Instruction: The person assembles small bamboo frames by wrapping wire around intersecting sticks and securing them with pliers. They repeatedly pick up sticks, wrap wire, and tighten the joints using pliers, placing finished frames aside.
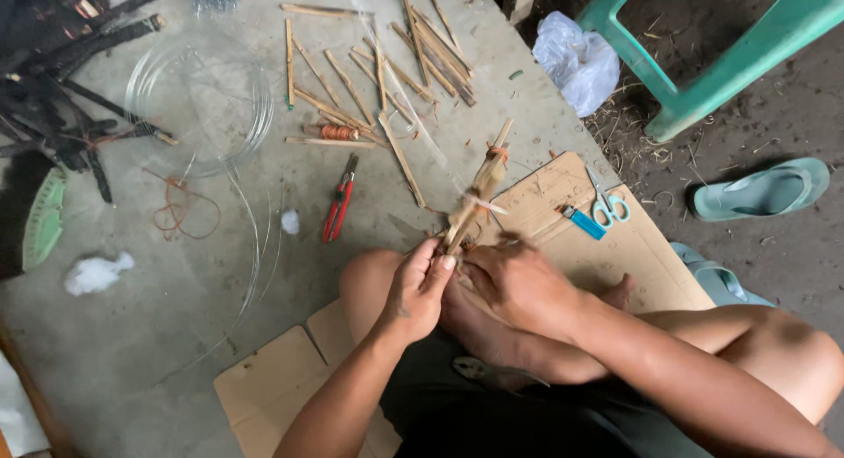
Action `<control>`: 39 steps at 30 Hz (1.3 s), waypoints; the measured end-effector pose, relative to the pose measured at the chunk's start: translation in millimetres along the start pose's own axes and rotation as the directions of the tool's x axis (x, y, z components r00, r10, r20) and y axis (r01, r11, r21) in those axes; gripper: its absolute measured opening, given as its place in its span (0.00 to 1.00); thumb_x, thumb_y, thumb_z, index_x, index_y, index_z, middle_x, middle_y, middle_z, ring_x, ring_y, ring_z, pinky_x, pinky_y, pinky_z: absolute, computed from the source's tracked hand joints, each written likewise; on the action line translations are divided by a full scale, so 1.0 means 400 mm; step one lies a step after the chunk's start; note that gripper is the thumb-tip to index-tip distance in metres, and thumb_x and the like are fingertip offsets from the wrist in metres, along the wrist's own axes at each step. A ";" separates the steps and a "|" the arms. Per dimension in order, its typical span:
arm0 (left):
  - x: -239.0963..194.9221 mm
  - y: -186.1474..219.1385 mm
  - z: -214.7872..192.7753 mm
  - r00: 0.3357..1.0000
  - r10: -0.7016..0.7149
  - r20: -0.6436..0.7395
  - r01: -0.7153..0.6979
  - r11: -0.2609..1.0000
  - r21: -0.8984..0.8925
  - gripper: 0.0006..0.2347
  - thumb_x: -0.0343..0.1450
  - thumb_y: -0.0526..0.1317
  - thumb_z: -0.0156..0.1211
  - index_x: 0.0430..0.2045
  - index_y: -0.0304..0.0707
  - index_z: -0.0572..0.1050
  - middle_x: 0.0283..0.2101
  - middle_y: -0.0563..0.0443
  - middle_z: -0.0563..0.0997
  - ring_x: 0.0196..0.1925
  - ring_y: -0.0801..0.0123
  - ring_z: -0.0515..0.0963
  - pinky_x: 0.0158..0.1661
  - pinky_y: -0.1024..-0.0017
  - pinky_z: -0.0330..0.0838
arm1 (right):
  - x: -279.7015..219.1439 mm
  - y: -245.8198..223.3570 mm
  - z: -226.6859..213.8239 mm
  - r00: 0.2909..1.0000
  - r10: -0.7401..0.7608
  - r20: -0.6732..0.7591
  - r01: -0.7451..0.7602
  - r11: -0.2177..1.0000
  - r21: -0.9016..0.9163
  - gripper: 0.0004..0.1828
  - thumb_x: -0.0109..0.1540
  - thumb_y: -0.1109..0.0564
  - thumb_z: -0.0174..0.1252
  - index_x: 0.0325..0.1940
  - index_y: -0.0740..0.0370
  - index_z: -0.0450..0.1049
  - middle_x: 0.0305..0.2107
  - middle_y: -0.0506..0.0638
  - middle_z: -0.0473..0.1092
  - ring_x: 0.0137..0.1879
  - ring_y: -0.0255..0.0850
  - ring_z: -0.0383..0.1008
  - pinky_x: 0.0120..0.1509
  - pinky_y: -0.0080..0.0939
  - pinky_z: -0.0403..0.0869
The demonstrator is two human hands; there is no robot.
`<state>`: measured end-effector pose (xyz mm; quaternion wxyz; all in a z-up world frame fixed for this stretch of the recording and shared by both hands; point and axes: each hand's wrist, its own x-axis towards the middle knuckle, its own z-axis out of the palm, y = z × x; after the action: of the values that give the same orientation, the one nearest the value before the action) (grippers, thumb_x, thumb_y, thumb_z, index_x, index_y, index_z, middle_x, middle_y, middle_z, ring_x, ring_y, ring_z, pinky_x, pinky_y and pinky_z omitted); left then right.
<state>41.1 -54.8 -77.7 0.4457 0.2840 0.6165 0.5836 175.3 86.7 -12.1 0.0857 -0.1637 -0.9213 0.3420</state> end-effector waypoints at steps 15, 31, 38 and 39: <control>-0.031 0.049 0.005 0.976 0.216 -0.005 -0.202 0.920 0.336 0.09 0.78 0.37 0.52 0.47 0.30 0.72 0.39 0.46 0.77 0.41 0.65 0.77 0.46 0.69 0.74 | 0.035 0.204 0.104 0.776 -0.117 0.620 -0.631 -0.121 0.766 0.18 0.65 0.52 0.58 0.54 0.66 0.74 0.35 0.58 0.78 0.35 0.47 0.83 0.43 0.46 0.80; -0.028 0.044 0.067 0.952 0.224 -0.207 -0.128 0.910 0.395 0.10 0.77 0.37 0.52 0.48 0.31 0.73 0.37 0.42 0.80 0.36 0.61 0.80 0.40 0.67 0.75 | 0.049 0.097 0.093 0.788 0.385 0.481 -0.563 0.134 0.815 0.07 0.60 0.62 0.59 0.42 0.65 0.77 0.22 0.44 0.67 0.24 0.31 0.62 0.25 0.31 0.63; -0.025 0.067 0.080 0.961 0.065 -0.267 0.042 0.925 0.377 0.11 0.77 0.39 0.51 0.48 0.31 0.72 0.36 0.41 0.81 0.35 0.60 0.82 0.38 0.64 0.76 | 0.021 0.081 0.081 0.992 0.125 -0.015 -0.101 0.860 0.500 0.04 0.62 0.63 0.60 0.39 0.65 0.72 0.26 0.49 0.72 0.30 0.44 0.73 0.34 0.42 0.73; -0.021 0.071 0.079 0.962 0.029 -0.271 0.076 0.927 0.367 0.11 0.77 0.40 0.51 0.48 0.32 0.72 0.35 0.41 0.81 0.34 0.60 0.82 0.37 0.64 0.75 | 0.019 0.084 0.076 0.997 0.053 -0.059 -0.027 0.924 0.381 0.06 0.59 0.63 0.61 0.38 0.64 0.71 0.25 0.50 0.72 0.29 0.46 0.74 0.34 0.43 0.73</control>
<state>67.6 -42.8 -45.9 0.3018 0.2736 0.7749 0.4833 168.2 95.2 -56.8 0.1404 -0.1745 -0.8306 0.5098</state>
